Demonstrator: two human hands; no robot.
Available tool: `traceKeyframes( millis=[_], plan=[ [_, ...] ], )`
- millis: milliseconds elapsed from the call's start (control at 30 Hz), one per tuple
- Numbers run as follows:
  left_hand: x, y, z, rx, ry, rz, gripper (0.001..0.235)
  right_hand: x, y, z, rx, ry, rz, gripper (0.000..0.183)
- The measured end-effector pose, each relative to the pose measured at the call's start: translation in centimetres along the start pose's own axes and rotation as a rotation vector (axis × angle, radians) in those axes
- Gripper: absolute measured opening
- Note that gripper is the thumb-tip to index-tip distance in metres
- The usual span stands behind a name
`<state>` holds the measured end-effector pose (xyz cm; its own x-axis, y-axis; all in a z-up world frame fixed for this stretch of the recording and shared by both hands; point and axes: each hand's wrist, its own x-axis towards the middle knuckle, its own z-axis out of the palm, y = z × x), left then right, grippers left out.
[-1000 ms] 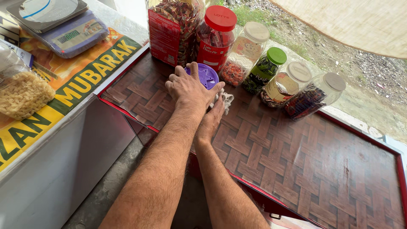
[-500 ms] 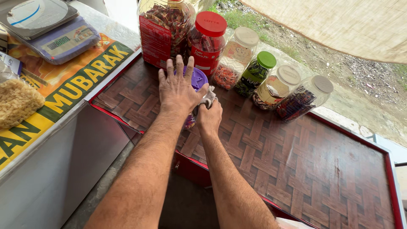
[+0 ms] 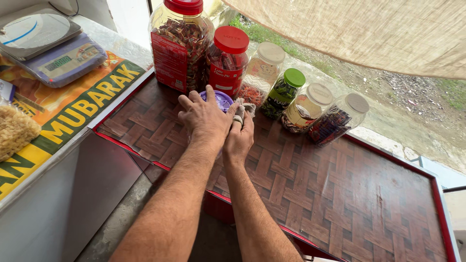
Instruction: The person wipes various jars and containers using a cloth, moving several items across a counter surface.
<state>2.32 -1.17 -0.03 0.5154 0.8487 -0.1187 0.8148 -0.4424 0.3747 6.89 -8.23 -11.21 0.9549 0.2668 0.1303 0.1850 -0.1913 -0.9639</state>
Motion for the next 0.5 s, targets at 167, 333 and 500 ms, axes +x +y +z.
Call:
traceKeyframes(
  millis=[167, 333, 500],
  plan=[
    [0.5, -0.5, 0.6, -0.025, -0.077, 0.044, 0.120, 0.0, 0.2, -1.2, 0.022, -0.193, 0.432, 0.056],
    [1.3, -3.5, 2.2, 0.253, 0.349, 0.638, 0.092, 1.1, 1.5, -0.5, 0.314, -0.162, 0.448, 0.059],
    [2.3, -3.5, 1.6, 0.252, -0.044, 0.600, 0.085, -1.3, 1.5, 0.6, 0.115, -0.033, 0.038, 0.058]
  ],
)
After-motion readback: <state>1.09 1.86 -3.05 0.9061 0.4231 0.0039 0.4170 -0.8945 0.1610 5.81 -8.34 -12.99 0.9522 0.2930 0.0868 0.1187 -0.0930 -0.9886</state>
